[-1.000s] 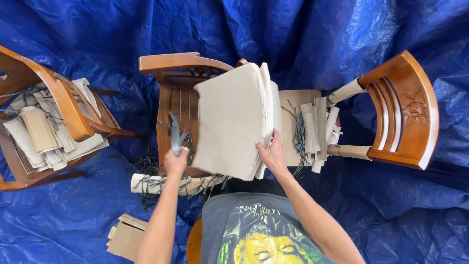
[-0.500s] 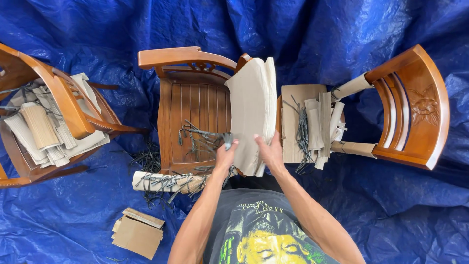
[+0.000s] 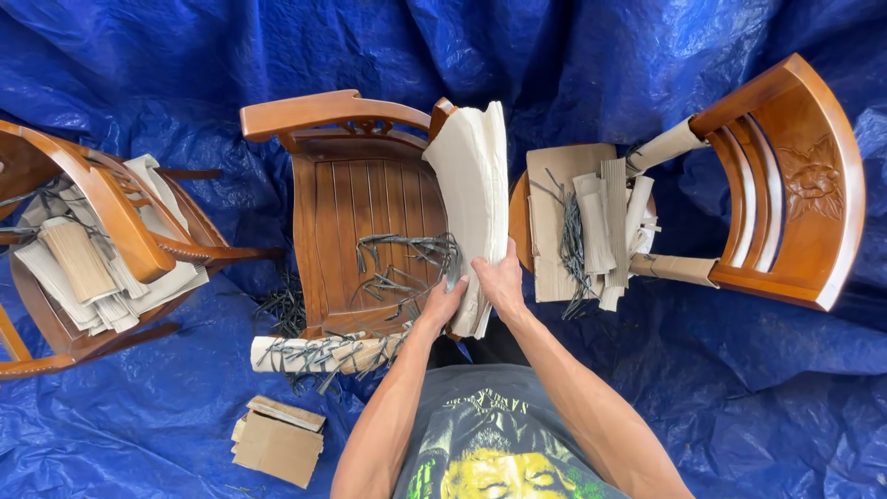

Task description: Bundling multiple pieces of protective cardboard together using grey plastic straps.

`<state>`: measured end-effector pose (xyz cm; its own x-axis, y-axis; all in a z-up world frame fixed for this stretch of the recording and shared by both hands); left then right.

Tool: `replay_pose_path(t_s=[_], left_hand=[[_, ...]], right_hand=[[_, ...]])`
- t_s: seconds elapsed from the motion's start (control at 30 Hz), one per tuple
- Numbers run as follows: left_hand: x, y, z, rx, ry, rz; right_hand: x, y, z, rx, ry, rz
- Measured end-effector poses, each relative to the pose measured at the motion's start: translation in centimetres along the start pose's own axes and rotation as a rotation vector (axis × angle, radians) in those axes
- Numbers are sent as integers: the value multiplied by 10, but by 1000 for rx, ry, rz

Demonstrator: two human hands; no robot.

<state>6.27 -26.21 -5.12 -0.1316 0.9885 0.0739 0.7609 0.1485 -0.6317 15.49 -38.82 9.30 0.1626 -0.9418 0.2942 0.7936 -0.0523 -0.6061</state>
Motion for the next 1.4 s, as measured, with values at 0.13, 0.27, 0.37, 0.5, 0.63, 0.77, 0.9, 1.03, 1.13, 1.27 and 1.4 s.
replay_pose_path(t_s=[0.13,0.27,0.37,0.5,0.63,0.77,0.9,1.03,1.13,1.27,1.4], left_hand=[[-1,11,8,1,73,-28],[0,27,36,2,112,-28],[0,29,57,34,206,-45],[9,10,48,96,303,-68],[19,-10,44,142,303,-106],[46,-32,73,90,301,-363],[104,-82,121,127,278,-1018],[148,-120,188,408,266,-1305],[161,-131,214,584,141,-1374],[167,-108,251,700,-435,-1128],[168,-91,248,619,-914,-773]], right_hand=[[3,3,-1,-13,-1,25],[6,18,1,-91,70,157],[6,38,12,-117,126,238],[8,61,38,-61,109,202],[9,79,36,-74,-51,264],[7,85,31,-78,-64,280],[8,74,34,-68,-92,198],[8,54,37,-59,-148,6],[9,48,22,-81,-124,-27],[6,60,-9,-104,-27,-16],[5,71,-18,-77,12,-52]])
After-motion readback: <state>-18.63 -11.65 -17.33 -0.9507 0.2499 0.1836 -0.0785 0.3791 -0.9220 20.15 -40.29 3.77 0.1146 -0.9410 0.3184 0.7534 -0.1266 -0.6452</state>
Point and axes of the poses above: each hand's wrist, its own y-axis towards the middle knuckle, its own x-axis out of the back of the hand, z = x × y, the point moved 4 cm from there along y, towards the middle knuckle, and after that the axes turned 7 degrees about -x, right-handed, at the moved point
